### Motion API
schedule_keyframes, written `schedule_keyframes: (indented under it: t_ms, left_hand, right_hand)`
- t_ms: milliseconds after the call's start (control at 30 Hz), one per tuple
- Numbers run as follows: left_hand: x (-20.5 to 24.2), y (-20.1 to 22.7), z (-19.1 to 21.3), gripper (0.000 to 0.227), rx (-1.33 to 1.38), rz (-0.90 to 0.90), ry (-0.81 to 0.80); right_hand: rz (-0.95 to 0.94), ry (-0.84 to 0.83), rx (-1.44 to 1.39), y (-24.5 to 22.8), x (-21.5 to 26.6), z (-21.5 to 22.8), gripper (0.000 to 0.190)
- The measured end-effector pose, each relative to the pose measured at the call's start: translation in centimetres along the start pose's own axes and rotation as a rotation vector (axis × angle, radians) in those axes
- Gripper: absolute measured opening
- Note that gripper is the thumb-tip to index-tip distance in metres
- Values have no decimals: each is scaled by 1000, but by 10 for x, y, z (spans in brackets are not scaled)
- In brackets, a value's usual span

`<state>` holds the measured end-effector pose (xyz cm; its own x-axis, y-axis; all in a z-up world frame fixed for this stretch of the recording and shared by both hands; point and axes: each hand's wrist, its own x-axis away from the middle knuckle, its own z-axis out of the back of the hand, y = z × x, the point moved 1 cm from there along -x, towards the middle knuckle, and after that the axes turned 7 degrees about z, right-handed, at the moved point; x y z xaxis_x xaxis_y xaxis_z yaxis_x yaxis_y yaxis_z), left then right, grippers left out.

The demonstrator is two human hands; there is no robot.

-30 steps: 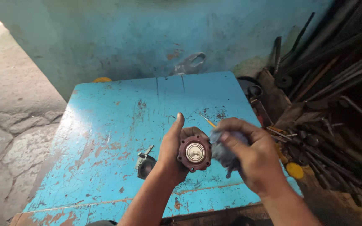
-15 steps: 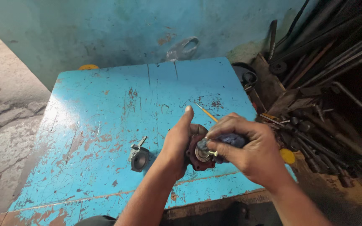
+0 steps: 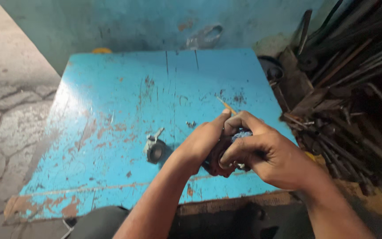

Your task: The person cleans a metal spring with a rag, then inserts it into a metal housing and secures it with a small metal plate. The person continues to clean and assemble additional small metal components on a blue workbench.

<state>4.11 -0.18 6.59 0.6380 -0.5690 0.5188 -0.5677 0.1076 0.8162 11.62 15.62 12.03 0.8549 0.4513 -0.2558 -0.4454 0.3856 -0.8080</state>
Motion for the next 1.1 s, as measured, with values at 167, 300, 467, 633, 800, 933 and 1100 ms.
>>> schedule_keyframes:
  t_ms: [167,300,467,633,800,933,1100]
  left_hand:
    - [1,1,0,81,-78,58,29]
    - [2,3,-1,82,-93,60,-13]
    - [-3,-2,2,82,-26,105,-43]
    - [-14,-6,4,79,66,87,-98]
    - [-16,-7,9,79,87,53,-115]
    - [-12,-3,12,80,257,83,-145]
    - [-12,-1,18,85,257,129,-127]
  right_hand:
    - [77,162,150,6,4,-8,19]
    - [35,208,117,5,6,-15,16]
    - [73,171,141,3,4,-16,26]
    - [212,247,193,-4,-1,-14,23]
    - [156,204,156,-2,1,-16,34]
    - [100,161,1,3,3,-12,38]
    - [166,47,38,9,0,-9,58]
